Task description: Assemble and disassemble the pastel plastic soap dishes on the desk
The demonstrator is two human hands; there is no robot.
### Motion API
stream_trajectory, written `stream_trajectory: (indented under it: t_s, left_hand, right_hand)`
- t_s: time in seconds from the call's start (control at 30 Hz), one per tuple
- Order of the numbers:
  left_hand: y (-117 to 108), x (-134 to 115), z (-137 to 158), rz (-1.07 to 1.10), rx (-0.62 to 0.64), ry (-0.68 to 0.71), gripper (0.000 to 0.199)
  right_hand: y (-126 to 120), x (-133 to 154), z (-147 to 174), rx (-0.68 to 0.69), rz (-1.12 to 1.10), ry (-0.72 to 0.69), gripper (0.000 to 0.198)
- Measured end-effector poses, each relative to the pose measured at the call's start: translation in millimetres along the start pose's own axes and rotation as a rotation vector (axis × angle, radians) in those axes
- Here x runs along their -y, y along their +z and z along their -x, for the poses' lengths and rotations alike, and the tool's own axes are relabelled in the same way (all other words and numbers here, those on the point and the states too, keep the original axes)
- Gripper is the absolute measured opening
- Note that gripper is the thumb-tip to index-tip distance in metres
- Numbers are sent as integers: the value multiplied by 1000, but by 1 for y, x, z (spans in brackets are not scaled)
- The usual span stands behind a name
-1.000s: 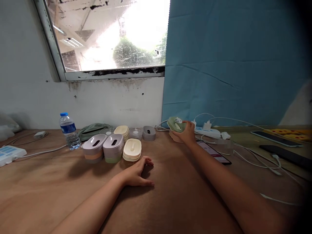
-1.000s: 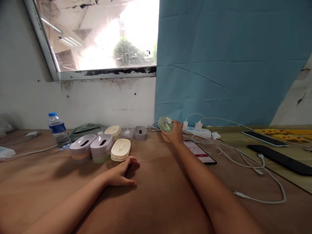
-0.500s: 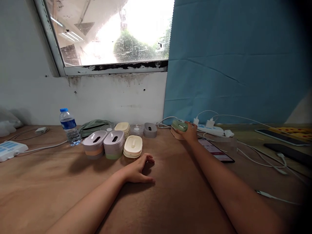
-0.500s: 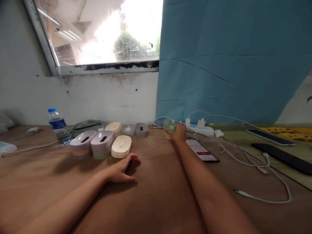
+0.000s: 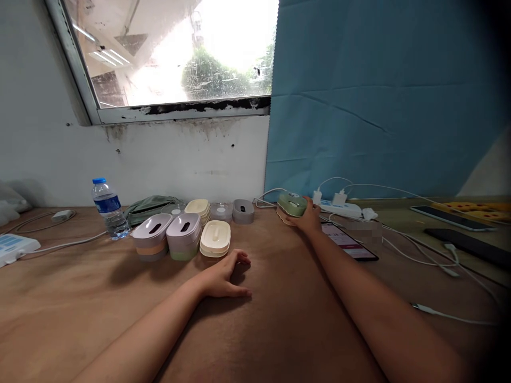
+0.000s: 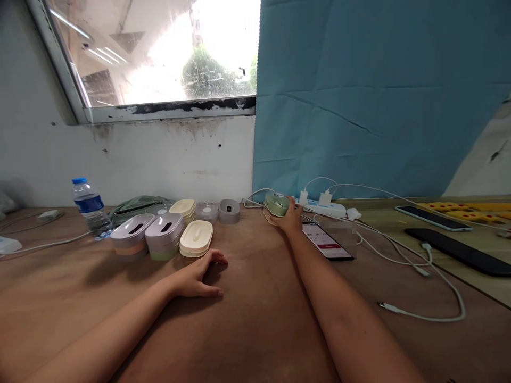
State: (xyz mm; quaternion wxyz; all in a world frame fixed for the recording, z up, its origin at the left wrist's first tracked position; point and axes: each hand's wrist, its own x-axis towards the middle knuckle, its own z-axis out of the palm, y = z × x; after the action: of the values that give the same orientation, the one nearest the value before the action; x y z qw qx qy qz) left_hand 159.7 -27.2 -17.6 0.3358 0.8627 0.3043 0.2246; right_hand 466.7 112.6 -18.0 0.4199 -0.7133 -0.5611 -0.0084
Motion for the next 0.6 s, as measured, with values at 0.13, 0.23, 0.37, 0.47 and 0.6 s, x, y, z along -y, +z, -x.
stream_trajectory:
  t_s: [0.13, 0.23, 0.37, 0.47, 0.6]
  left_hand:
    - [0, -1, 0, -7, 7, -3, 66]
    - [0, -1, 1, -12, 11, -6, 67]
    - [-1, -1, 1, -21, 8, -1, 66]
    - [0, 0, 0, -25, 9, 3, 67]
    - [0, -1, 0, -22, 11, -7, 66]
  right_hand:
    - [1, -1, 3, 7, -10, -51, 83]
    - [2, 0, 3, 2, -7, -45, 78]
    - [3, -1, 1, 6, -12, -29, 71]
    - [3, -3, 1, 6, -23, -56, 71]
    - [6, -8, -1, 4, -37, -91, 79]
